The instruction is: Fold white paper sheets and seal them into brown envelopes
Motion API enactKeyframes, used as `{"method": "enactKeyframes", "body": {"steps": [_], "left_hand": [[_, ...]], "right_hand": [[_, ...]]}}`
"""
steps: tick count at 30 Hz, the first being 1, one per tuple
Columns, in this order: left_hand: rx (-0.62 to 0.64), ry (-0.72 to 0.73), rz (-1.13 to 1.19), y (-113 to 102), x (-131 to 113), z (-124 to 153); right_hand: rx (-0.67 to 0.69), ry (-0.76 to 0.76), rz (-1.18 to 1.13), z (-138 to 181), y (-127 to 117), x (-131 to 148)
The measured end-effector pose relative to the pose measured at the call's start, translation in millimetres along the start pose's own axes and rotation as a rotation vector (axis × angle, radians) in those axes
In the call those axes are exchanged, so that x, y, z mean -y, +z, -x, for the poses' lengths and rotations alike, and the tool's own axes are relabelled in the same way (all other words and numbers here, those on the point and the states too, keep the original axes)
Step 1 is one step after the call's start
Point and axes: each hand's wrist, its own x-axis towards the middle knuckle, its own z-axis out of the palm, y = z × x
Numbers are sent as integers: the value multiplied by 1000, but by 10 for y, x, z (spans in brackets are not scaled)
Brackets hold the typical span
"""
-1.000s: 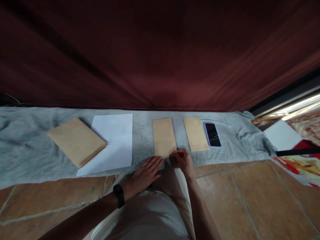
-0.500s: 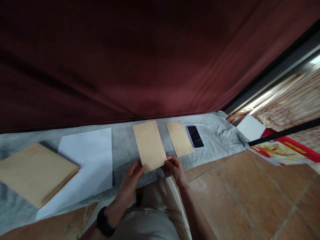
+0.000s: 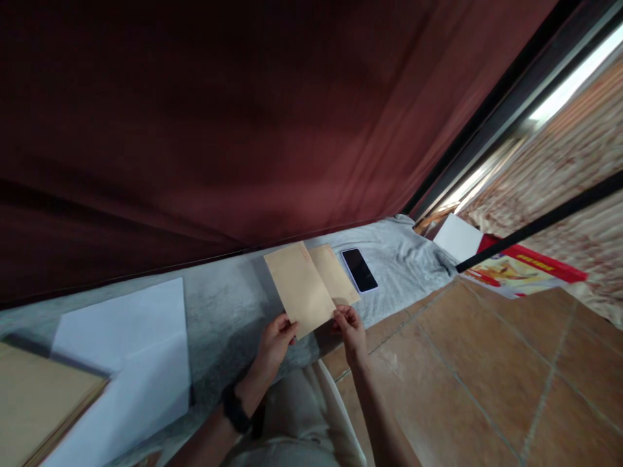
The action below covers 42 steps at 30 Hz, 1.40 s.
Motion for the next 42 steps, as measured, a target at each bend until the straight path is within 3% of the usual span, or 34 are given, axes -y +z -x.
{"method": "enactKeyframes", "body": {"steps": [8,18,42], "left_hand": [[95,31,7,335,-48,-264],[116,10,-34,647,-35,-536],[108,-105,-339,737,-2,-720]], "right_hand": [[-150,-79,-98,-161,-205,-2],[-150,-94,-22,-259,-324,14],[-170,-145,78,-329,-397,-102]]}}
